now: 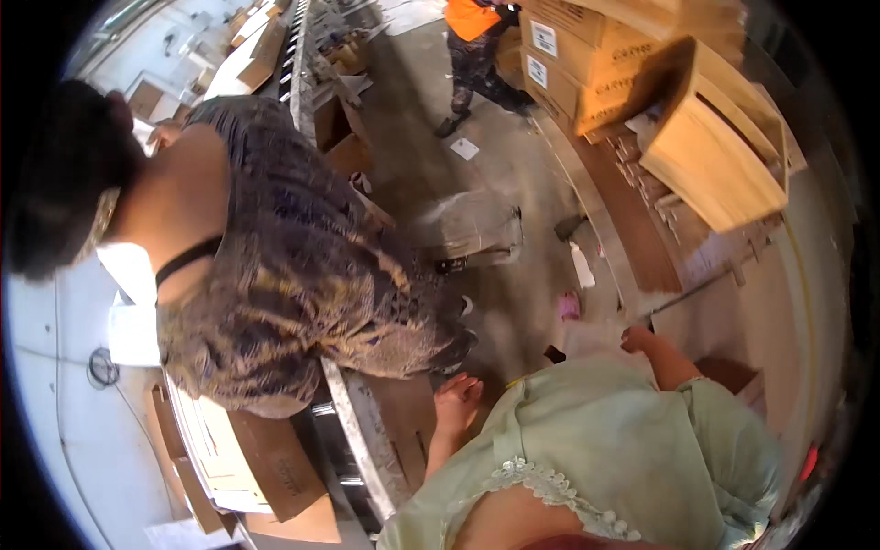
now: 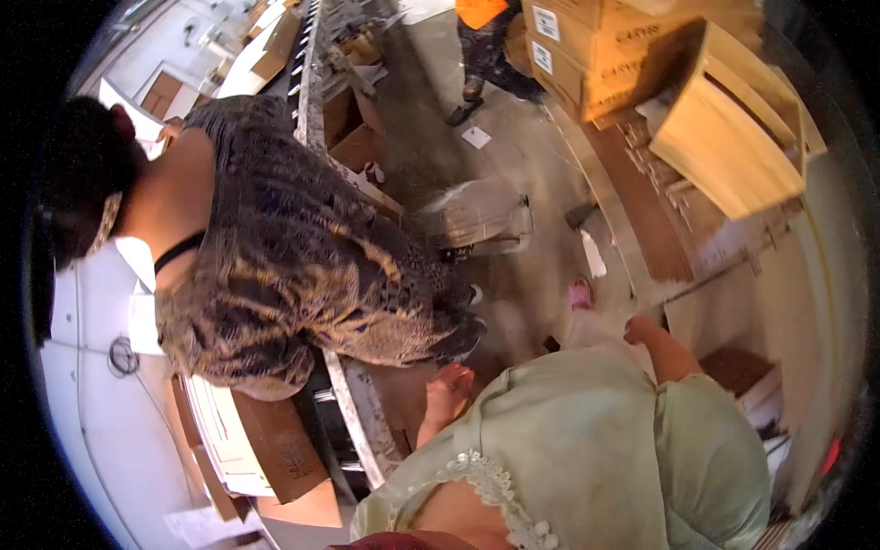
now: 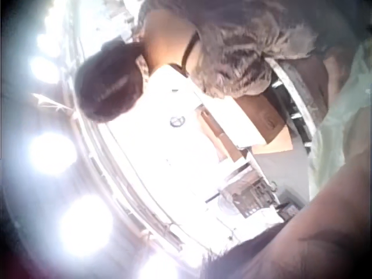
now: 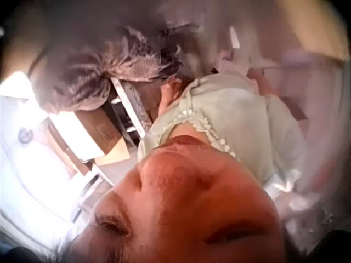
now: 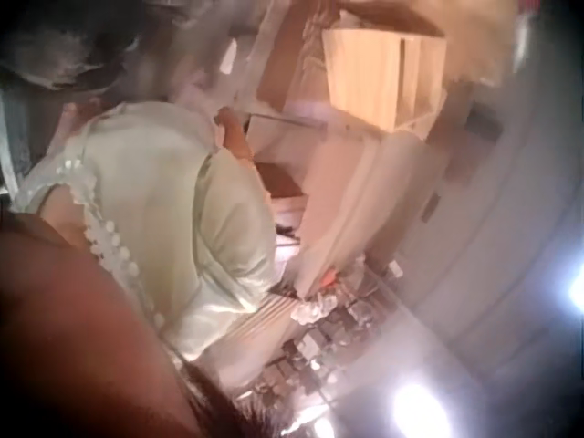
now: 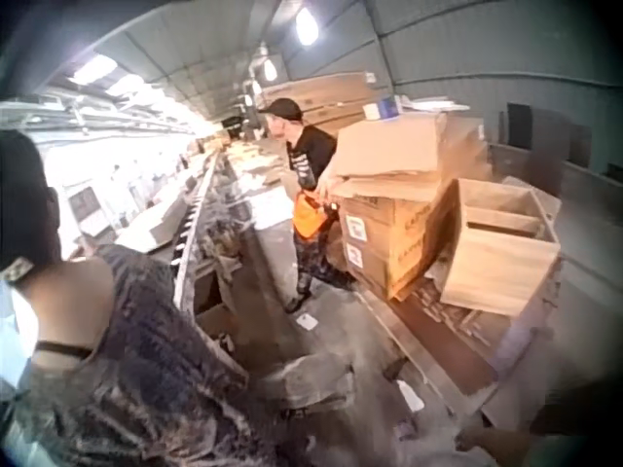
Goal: The person packages furniture components by placing foam protective layers and cardboard inserts around wooden panels on a conveyor belt.
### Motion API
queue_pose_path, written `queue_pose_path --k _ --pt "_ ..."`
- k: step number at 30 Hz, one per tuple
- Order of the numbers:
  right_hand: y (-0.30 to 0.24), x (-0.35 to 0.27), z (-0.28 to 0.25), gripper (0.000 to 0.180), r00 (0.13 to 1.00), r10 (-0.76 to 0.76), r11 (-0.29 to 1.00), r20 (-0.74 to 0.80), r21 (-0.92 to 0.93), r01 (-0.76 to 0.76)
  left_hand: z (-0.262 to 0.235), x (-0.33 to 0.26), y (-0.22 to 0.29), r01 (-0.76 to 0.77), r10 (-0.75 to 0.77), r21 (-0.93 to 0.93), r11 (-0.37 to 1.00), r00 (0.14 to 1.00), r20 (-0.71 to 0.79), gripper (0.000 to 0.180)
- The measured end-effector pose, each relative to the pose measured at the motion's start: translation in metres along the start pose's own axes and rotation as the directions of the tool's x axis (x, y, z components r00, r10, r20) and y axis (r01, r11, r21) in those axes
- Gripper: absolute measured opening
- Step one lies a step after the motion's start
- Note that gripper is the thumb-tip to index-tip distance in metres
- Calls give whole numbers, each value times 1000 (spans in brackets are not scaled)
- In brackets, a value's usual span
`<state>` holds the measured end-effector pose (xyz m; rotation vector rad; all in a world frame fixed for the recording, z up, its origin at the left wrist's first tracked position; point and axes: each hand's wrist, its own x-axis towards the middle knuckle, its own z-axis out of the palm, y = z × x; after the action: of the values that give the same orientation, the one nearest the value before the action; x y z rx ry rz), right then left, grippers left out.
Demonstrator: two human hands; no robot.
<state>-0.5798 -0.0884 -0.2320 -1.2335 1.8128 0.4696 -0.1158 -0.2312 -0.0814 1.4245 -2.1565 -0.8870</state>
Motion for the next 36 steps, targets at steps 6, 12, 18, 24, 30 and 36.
queue_pose_path --k 6,12,18,24,30,36 --pt "39 99 -138 41 999 -22 999 -24 44 23 49 96 29 276 -276 -49 960 961 -6 16" --pt "26 182 -298 29 983 -178 927 -53 -345 150 87 168 83 135 -133 138 981 991 -25 23" --pt "-37 274 -393 23 936 -258 926 -239 -339 168 63 272 55 176 -176 174 969 984 -14 23" --pt "-134 271 -499 38 889 -448 839 -101 -391 378 34 364 35 282 -252 24 959 890 -380 32" --pt "-162 335 -617 42 929 -309 908 -203 -354 224 -3 449 9 314 -247 91 945 867 -433 37" --pt "-179 448 -665 27 826 -562 673 -47 -607 423 -58 530 -27 460 -284 177 870 761 -583 51"
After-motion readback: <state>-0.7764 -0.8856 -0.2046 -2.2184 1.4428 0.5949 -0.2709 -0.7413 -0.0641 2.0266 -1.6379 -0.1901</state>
